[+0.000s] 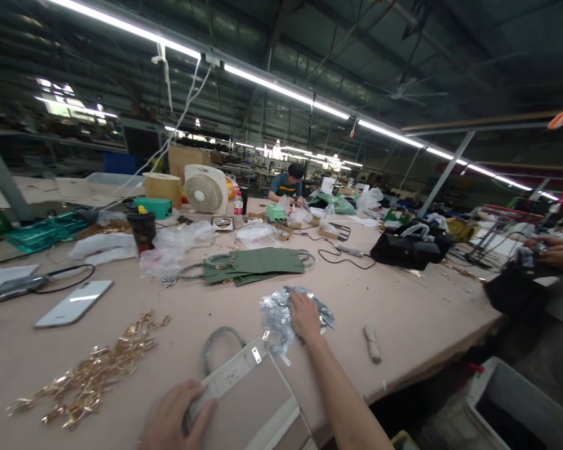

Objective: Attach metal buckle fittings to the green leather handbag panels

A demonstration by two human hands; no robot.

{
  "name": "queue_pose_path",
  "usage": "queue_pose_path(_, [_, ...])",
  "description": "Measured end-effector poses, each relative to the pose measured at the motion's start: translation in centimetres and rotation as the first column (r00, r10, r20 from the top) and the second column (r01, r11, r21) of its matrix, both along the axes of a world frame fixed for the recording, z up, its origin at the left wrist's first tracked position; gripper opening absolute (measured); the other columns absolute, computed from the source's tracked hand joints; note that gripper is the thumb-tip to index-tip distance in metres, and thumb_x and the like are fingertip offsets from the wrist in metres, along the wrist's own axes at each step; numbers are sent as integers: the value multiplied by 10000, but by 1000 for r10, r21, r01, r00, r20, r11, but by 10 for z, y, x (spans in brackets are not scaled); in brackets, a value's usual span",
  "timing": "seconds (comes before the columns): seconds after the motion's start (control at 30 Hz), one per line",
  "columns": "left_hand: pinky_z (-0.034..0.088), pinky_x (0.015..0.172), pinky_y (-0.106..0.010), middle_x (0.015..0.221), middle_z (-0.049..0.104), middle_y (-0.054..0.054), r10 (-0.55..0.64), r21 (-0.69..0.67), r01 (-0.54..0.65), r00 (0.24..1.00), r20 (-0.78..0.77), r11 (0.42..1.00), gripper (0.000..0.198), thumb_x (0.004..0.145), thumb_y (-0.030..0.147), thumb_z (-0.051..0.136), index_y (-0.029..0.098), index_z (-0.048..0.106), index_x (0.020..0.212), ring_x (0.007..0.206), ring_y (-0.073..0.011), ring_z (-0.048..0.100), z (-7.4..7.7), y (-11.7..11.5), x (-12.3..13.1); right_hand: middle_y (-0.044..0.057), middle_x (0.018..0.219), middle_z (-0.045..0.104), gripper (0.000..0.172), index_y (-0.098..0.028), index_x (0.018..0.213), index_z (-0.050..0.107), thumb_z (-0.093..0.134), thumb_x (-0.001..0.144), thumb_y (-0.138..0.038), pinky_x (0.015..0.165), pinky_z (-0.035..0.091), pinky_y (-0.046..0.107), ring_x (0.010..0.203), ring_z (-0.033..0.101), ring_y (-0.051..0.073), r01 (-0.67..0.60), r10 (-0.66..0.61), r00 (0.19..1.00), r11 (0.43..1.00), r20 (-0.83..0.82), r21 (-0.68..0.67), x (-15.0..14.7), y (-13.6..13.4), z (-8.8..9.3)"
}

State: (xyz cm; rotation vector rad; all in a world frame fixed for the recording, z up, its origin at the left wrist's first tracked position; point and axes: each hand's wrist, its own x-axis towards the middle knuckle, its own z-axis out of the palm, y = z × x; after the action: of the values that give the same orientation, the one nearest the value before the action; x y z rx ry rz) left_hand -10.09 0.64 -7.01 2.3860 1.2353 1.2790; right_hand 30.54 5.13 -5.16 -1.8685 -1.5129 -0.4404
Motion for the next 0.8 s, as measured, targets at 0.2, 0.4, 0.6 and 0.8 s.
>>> queue_pose_path(0.2, [556,955,-482,1113,729,-68,13,-171,-4,999,52,985,260,876,470,734,260,721,1029,1076,-289,667,32,-20,5,86,1102,741,216,-259,1095,715,545,981,-329,962,441,420,1065,633,272,-18,13,997,998,-75,-63,2,-4,3])
queue_pose_path(0.4, [541,974,-496,1139,707,-82,-3,-256,26,996,91,966,245,836,329,789,246,702,1050,1098,-291,643,50,-29,6,112,1030,709,228,-213,995,698,547,947,-378,947,422,427,1014,613,290,-43,27,985,995,-168,-88,6,-5,-1])
queue_pose_path(0.6, [536,980,-485,1150,697,-77,-12,-264,38,995,101,964,251,831,319,797,251,699,1052,1109,-292,636,48,-30,4,105,1002,717,287,-213,941,718,490,967,-385,947,440,417,997,612,272,-51,45,983,998,-178,-25,7,-6,1])
queue_pose_path(0.8, [524,994,-481,1156,699,-68,-26,-271,51,995,97,961,240,857,353,776,257,699,1063,1130,-291,619,48,-28,4,121,1065,691,343,-196,992,732,468,1012,-414,1006,460,432,1079,592,268,-6,37,979,988,-199,157,2,-15,11])
